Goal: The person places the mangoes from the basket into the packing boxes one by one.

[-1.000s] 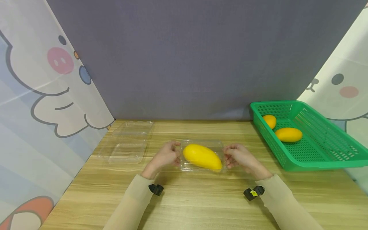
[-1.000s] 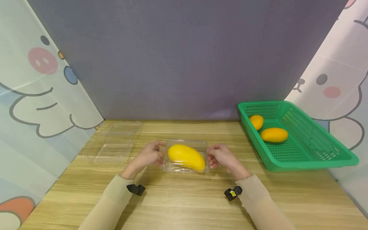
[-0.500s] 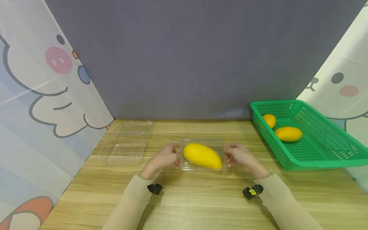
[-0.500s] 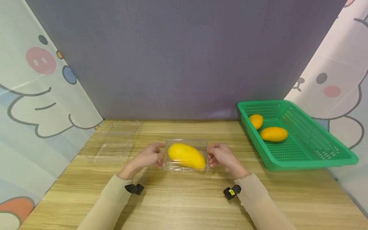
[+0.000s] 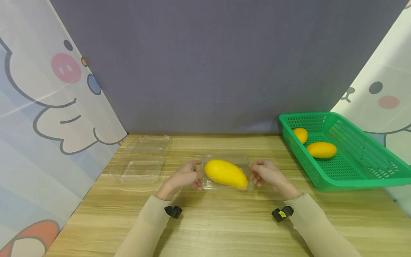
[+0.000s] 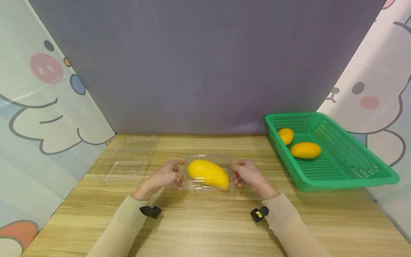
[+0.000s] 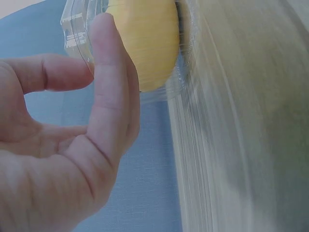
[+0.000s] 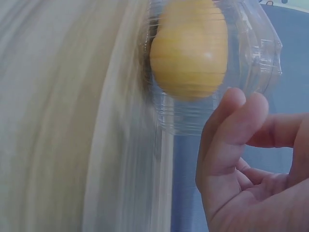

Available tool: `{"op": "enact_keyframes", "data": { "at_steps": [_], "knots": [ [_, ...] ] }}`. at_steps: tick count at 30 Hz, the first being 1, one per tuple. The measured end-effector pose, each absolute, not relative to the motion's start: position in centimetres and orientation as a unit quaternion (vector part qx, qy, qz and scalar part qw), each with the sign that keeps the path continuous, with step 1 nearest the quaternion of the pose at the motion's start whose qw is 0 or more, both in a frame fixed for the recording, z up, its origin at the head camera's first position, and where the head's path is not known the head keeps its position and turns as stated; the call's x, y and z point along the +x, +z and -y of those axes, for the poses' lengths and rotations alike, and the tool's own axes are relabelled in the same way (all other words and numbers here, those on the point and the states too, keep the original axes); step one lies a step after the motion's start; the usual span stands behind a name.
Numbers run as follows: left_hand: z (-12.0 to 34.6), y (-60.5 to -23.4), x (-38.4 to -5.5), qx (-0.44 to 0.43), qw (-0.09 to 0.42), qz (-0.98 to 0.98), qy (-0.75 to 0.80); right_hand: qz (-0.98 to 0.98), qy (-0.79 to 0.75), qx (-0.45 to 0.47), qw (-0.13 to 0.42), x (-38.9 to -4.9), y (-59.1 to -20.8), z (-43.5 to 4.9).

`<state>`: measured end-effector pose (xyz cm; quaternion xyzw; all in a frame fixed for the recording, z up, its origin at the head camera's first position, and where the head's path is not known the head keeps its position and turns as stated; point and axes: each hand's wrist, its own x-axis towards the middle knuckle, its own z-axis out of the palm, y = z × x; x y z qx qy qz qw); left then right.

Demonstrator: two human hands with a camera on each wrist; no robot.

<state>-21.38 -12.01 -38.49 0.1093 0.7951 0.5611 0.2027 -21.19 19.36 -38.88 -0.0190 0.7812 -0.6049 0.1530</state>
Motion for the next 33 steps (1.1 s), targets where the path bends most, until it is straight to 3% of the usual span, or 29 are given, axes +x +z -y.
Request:
{"op": "enact_keyframes", "data": {
  "at_steps": [20,33],
  "knots": [
    [11.4,-38.4,-21.2,0.092,0.188,-0.791,0.575,-0.763,-0.598,-0.078,0.234,-20.2,-38.4,-20.8],
    [11.6,-38.9,-21.6,0.119,0.177,-0.798,0.564,-0.75,-0.621,-0.051,0.223,-20.6,-38.7,-20.4]
  ]
}}
